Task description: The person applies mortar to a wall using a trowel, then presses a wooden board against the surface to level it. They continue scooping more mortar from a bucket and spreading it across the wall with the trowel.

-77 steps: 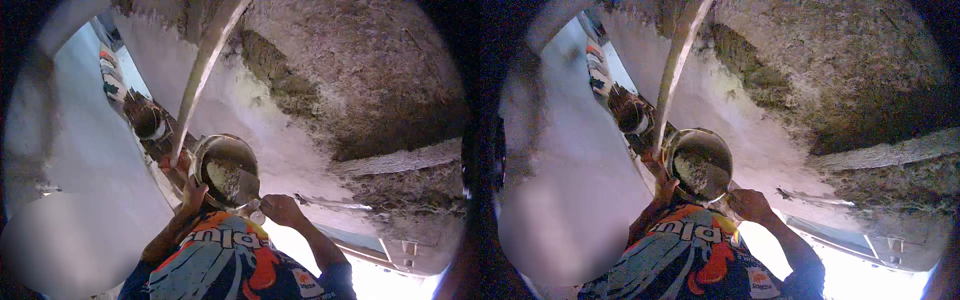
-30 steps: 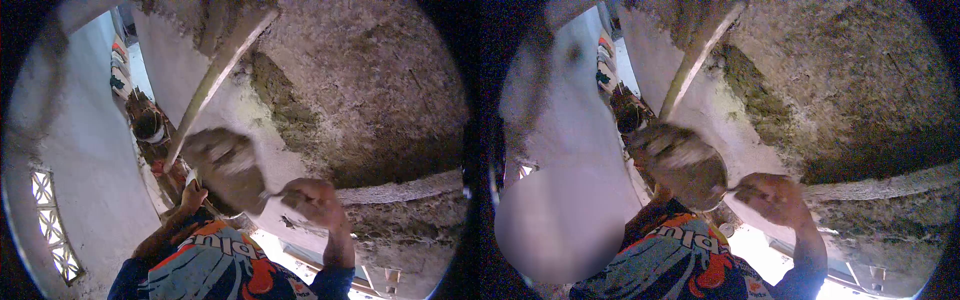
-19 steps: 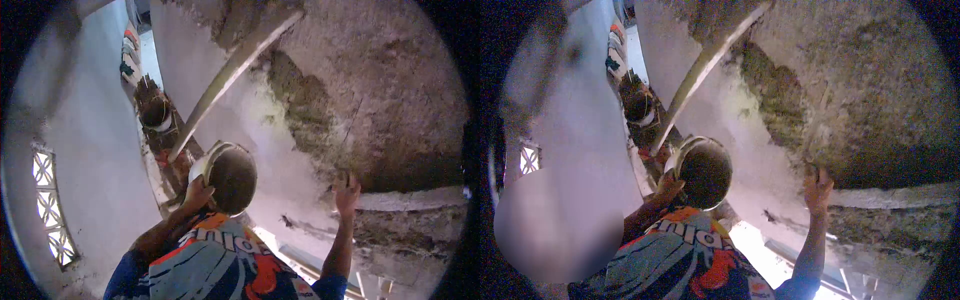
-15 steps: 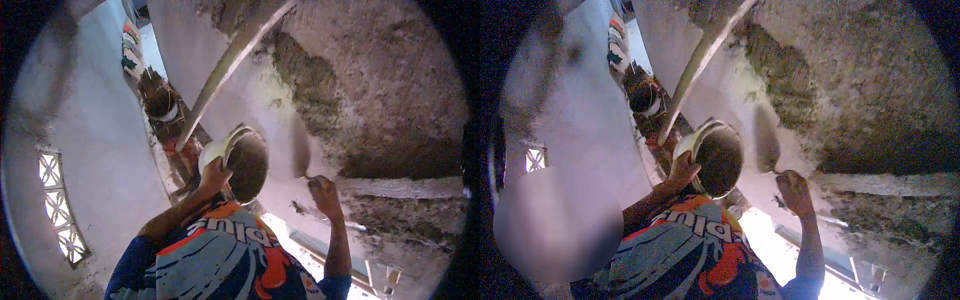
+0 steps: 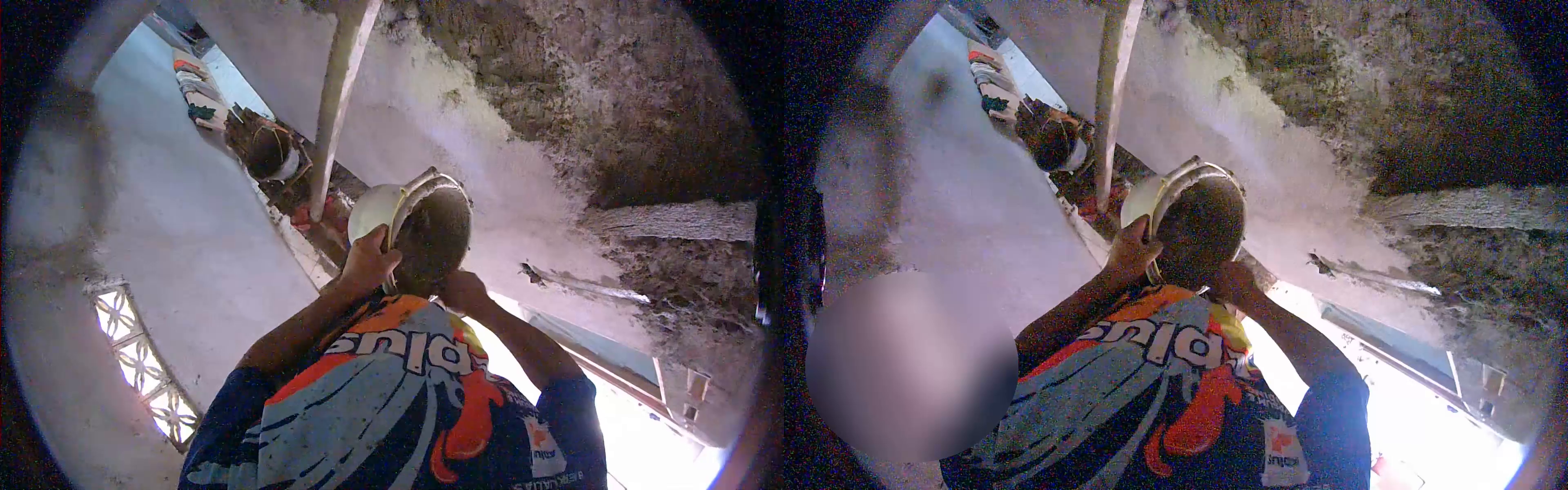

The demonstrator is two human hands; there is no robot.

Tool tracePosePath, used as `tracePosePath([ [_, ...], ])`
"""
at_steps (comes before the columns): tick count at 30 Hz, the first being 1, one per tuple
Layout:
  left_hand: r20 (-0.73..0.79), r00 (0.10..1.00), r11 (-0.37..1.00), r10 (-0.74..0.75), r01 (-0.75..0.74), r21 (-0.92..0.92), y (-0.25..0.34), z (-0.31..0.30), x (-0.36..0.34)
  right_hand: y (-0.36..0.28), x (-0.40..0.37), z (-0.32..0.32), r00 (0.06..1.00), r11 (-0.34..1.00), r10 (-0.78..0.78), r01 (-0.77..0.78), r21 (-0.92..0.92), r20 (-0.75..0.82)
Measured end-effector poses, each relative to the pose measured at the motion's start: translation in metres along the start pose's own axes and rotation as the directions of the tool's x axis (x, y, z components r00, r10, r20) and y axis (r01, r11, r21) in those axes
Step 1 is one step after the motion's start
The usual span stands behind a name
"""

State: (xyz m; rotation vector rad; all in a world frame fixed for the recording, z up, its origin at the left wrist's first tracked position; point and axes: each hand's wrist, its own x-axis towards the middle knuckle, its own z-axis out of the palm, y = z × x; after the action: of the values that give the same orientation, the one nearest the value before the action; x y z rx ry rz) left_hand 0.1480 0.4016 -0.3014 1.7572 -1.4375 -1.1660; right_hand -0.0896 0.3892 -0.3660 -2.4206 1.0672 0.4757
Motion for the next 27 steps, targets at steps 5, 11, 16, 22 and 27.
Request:
tracePosePath([
  [5,-0.054,0.998,0.998,-0.023,0.02,-0.051,0.001,-0.007,-0.009,-0.014,0.005,0.011,0.959,0.971,-0.235,0.238,-0.002,-0.161],
  [11,-0.276,0.948,0.985,-0.16,0.133,-0.114,-0.037,-0.02,-0.004,-0.017,-0.026,-0.075,0.959,0.974,0.024,0.042,0.224,-0.284],
  [16,-0.262,0.952,0.955,-0.161,0.083,-0.286,-0.053,-0.023,-0.005,-0.023,-0.059,-0.176,0.981,0.991,0.087,-0.067,0.119,-0.174],
  [22,-0.315,0.943,0.986,-0.113,0.067,-0.152,-0.029,-0.027,-0.005,0.067,-0.104,-0.234,0.95,0.806,-0.24,0.082,0.586,0.198],
  [27,-0.264,0.949,0.985,-0.173,0.164,-0.059,-0.028,-0.028,-0.003,0.13,-0.182,-0.31,0.745,0.495,0.657,-0.311,0.811,-0.115],
])
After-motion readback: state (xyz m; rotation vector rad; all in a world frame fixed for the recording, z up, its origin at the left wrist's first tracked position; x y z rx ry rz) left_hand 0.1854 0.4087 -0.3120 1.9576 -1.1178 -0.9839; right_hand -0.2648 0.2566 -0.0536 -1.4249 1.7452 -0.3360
